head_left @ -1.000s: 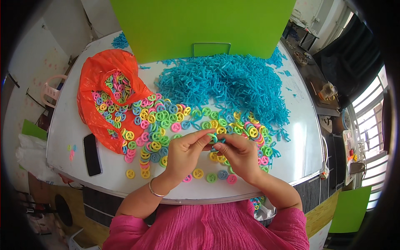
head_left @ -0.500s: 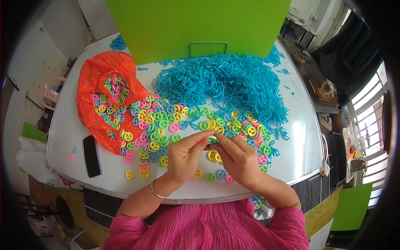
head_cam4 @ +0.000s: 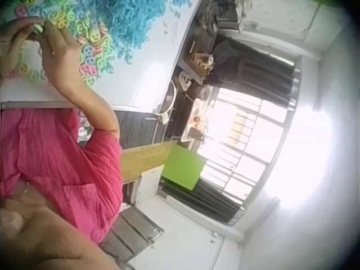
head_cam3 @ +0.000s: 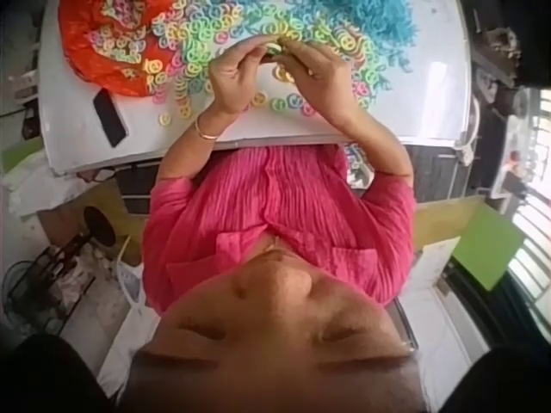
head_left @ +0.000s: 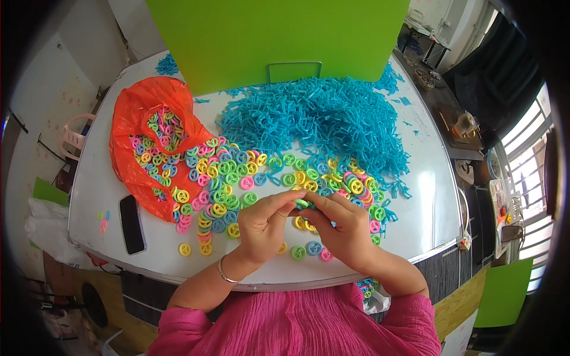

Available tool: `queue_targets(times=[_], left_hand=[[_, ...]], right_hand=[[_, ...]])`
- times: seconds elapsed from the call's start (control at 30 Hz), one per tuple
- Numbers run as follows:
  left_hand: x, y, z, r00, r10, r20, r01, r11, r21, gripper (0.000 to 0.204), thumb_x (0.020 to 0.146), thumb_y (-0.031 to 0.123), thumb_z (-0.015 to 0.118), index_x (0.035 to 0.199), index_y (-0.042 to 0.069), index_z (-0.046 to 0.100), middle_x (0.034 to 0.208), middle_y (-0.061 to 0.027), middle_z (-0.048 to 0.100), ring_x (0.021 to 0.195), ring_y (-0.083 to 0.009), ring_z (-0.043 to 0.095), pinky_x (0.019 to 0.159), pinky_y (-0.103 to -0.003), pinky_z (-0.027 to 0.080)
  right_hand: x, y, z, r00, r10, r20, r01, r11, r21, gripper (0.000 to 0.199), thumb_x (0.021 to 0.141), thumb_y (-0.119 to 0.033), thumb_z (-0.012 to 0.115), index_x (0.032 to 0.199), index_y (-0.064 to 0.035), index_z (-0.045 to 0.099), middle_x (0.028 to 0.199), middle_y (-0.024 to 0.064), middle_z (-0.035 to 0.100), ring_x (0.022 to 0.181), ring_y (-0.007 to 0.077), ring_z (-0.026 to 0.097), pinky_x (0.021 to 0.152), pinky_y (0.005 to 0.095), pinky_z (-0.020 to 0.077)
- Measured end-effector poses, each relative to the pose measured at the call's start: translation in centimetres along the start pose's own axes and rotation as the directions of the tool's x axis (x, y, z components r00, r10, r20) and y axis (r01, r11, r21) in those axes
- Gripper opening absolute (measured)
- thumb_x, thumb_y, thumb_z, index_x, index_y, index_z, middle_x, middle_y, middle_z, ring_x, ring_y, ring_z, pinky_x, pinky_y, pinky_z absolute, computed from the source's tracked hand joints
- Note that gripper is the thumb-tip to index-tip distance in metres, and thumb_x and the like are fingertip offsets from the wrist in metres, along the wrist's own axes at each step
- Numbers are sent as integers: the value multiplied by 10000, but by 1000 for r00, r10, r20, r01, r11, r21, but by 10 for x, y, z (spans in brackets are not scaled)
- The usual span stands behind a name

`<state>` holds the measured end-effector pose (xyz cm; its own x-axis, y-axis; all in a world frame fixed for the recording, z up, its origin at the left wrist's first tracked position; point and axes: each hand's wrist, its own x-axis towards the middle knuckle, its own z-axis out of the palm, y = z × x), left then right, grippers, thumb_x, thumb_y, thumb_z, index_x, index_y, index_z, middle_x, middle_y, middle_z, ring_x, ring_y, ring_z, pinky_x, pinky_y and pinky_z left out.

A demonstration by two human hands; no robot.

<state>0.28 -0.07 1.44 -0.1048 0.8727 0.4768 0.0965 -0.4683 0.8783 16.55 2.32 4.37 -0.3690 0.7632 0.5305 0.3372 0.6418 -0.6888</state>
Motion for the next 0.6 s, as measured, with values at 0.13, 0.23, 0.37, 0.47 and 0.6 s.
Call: queue_targets(times=[0.13, 0.23, 0.37, 0.47, 0.6], left_hand=[[3, 5, 1, 995, -102, 25, 103, 994, -46, 198, 963, 91, 511, 1055, -28, 641, 962, -91, 671, 803, -117, 640, 712, -265, 579], [7, 10, 1, 973, -226, 48, 230, 966, -116, 196, 962, 95, 517, 1046, -30, 642, 958, -91, 671, 791, -121, 646, 713, -264, 579], [4, 5, 1, 982, -185, 34, 187, 981, -51, 186, 956, 83, 524, 1043, -30, 643, 951, -88, 671, 804, -122, 645, 714, -264, 580], [3, 4, 1, 1000, -10, 3, 10, 998, 64, 172, 931, 49, 557, 1056, -1, 664, 939, -98, 697, 806, -115, 658, 695, -242, 562], [4, 3, 2, 1000, -5, 29, 1, 991, 137, 168, 930, 47, 557, 1050, -3, 663, 927, -101, 694, 801, -117, 655, 709, -241, 558]], right_hand=[[0, 6, -2, 991, -111, 69, 122, 976, -180, 413, 747, -41, 719, 1144, -20, 607, 752, 72, 592, 643, 210, 597, 516, 328, 486], [0, 6, -1, 985, -165, 50, 172, 961, -217, 393, 741, -33, 729, 1121, -20, 627, 713, 70, 570, 590, 201, 563, 492, 318, 453], [1, 3, 2, 988, -152, 3, 149, 961, -232, 371, 739, -21, 737, 1099, -16, 646, 672, 68, 543, 540, 190, 526, 469, 307, 420], [-1, 0, -1, 996, -89, 7, 89, 973, -214, 361, 746, -21, 733, 1096, -14, 648, 672, 70, 544, 542, 188, 528, 470, 306, 421], [-2, 3, 0, 994, -112, 7, 112, 976, -189, 349, 753, -22, 729, 1092, -13, 651, 672, 72, 545, 545, 186, 531, 470, 301, 420]])
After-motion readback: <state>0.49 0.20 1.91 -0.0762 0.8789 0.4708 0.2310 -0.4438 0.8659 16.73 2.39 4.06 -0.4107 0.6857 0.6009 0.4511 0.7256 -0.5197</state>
